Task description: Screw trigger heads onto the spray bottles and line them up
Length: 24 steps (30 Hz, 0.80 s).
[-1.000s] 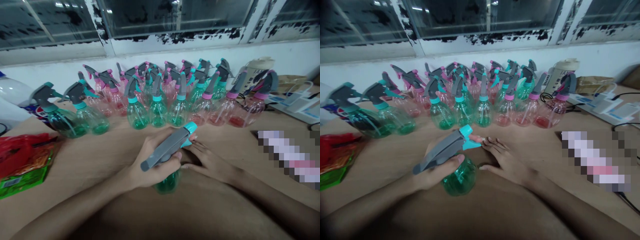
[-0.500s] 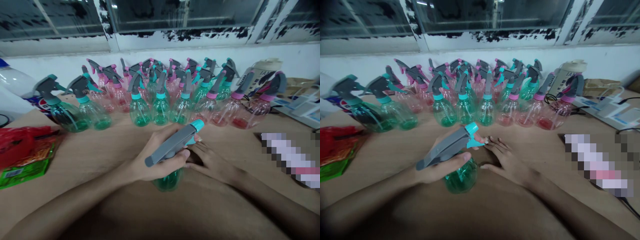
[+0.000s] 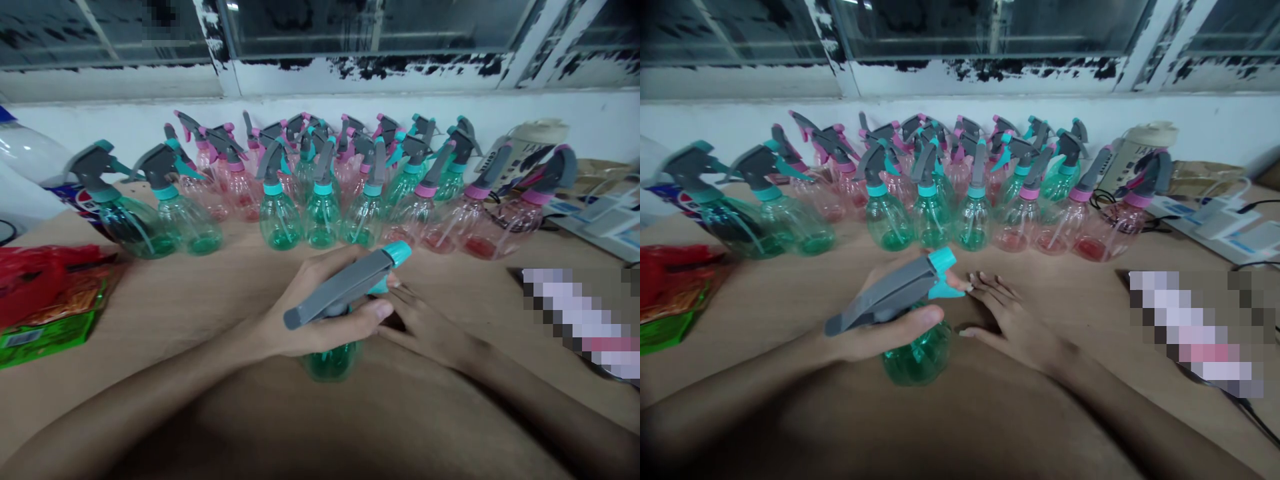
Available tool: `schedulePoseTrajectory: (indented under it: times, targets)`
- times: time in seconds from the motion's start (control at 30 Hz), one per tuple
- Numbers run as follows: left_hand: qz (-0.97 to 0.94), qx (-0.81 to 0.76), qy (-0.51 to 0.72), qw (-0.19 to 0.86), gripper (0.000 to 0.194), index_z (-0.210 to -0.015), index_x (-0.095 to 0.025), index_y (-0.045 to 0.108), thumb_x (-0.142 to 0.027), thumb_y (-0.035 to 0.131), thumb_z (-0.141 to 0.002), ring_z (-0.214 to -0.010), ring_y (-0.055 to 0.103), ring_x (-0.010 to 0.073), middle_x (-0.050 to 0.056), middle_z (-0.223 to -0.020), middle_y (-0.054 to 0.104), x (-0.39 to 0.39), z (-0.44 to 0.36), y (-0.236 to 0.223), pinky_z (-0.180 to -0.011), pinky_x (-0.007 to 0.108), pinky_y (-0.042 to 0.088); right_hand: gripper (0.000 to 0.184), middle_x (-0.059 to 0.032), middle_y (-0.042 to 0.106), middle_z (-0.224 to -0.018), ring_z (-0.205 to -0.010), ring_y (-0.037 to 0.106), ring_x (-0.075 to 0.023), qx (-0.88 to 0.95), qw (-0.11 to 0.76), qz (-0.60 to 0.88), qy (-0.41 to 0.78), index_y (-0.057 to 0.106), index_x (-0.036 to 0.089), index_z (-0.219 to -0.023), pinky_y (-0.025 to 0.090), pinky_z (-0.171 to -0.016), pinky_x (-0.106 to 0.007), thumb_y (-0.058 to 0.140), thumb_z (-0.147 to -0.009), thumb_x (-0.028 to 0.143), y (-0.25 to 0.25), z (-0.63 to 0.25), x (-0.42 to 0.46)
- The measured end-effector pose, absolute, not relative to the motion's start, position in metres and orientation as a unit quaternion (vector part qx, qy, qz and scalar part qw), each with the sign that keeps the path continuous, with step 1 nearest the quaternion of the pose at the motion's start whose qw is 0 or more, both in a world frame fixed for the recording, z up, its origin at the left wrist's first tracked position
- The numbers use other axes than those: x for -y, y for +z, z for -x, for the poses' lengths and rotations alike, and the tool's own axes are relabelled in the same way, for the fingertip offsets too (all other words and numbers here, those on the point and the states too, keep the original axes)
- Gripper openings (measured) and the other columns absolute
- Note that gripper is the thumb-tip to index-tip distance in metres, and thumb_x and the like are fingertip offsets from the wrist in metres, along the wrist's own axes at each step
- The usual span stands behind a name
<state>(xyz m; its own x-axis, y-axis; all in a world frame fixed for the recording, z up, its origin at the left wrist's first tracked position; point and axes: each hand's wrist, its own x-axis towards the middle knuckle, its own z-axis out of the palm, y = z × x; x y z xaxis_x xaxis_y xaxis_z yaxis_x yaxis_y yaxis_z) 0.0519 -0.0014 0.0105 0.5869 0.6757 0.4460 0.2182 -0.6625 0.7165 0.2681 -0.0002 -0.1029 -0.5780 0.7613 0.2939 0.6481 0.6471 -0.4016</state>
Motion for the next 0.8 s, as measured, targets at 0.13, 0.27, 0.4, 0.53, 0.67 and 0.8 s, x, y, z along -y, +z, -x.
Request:
schedulePoseTrajectory:
  times: [0.13, 0.27, 0.4, 0.53, 0.67, 0.8]
  targets:
    - [-0.822, -0.26, 0.388, 0.325, 0.025, -0.103, -0.018, 0.06, -0.02, 0.056, -0.079, -0.075, 0.062, 0.0144, 0.004, -0.094, 0.068, 0.0021, -0.0521, 0.0052, -0.075, 0.028, 0.053, 0.057, -0.0106, 0.044, -0.141, -0.135, 0.031, -0.0258, 0.878, 0.22, 0.406, 0.126, 0.037, 0.021, -0.136, 0.026, -0.111, -0.052, 0.049, -0.087, 0.048, -0.1019, -0.2676, 0.0005]
    - [-0.832, -0.273, 0.389, 0.286, 0.02, -0.098, -0.019, 0.061, -0.017, 0.054, -0.079, -0.067, 0.058, 0.0142, 0.001, -0.076, 0.063, 0.0029, -0.0531, 0.0044, -0.068, 0.028, 0.051, 0.056, -0.0113, 0.045, -0.14, -0.134, 0.034, -0.0265, 0.876, 0.22, 0.41, 0.125, 0.04, 0.021, -0.133, 0.027, -0.11, -0.053, 0.05, -0.086, 0.049, -0.1002, -0.2672, 0.0008]
    - [-0.826, -0.287, 0.397, 0.279, 0.011, -0.088, -0.019, 0.06, -0.019, 0.055, -0.078, -0.065, 0.056, 0.0145, 0.0, -0.07, 0.057, 0.005, -0.0544, 0.008, -0.066, 0.028, 0.051, 0.06, -0.0106, 0.041, -0.143, -0.134, 0.033, -0.0258, 0.876, 0.222, 0.41, 0.125, 0.037, 0.023, -0.136, 0.027, -0.11, -0.053, 0.051, -0.085, 0.051, -0.0992, -0.267, 0.0004]
    - [-0.818, -0.301, 0.399, 0.286, 0.009, -0.085, -0.02, 0.058, -0.022, 0.056, -0.076, -0.062, 0.055, 0.0146, 0.0, -0.069, 0.059, 0.0066, -0.0556, 0.0107, -0.063, 0.028, 0.051, 0.063, -0.0099, 0.039, -0.145, -0.135, 0.031, -0.0266, 0.878, 0.219, 0.406, 0.127, 0.034, 0.024, -0.138, 0.027, -0.11, -0.054, 0.051, -0.085, 0.051, -0.0982, -0.2674, 0.0007]
    - [-0.818, -0.293, 0.4, 0.293, 0.016, -0.092, -0.02, 0.061, -0.022, 0.056, -0.077, -0.065, 0.058, 0.0152, 0.001, -0.075, 0.063, 0.0059, -0.0549, 0.0094, -0.066, 0.029, 0.052, 0.06, -0.0091, 0.038, -0.145, -0.135, 0.031, -0.0253, 0.879, 0.211, 0.409, 0.122, 0.035, 0.024, -0.137, 0.027, -0.111, -0.052, 0.05, -0.085, 0.051, -0.0972, -0.2672, 0.0016]
    - [-0.826, -0.269, 0.387, 0.309, 0.024, -0.103, -0.02, 0.061, -0.019, 0.054, -0.08, -0.077, 0.062, 0.0157, 0.003, -0.086, 0.067, 0.0036, -0.0529, 0.0085, -0.076, 0.029, 0.052, 0.063, -0.0101, 0.041, -0.143, -0.135, 0.032, -0.0258, 0.875, 0.215, 0.415, 0.126, 0.036, 0.022, -0.137, 0.027, -0.111, -0.052, 0.051, -0.085, 0.052, -0.0981, -0.2671, 0.0015]
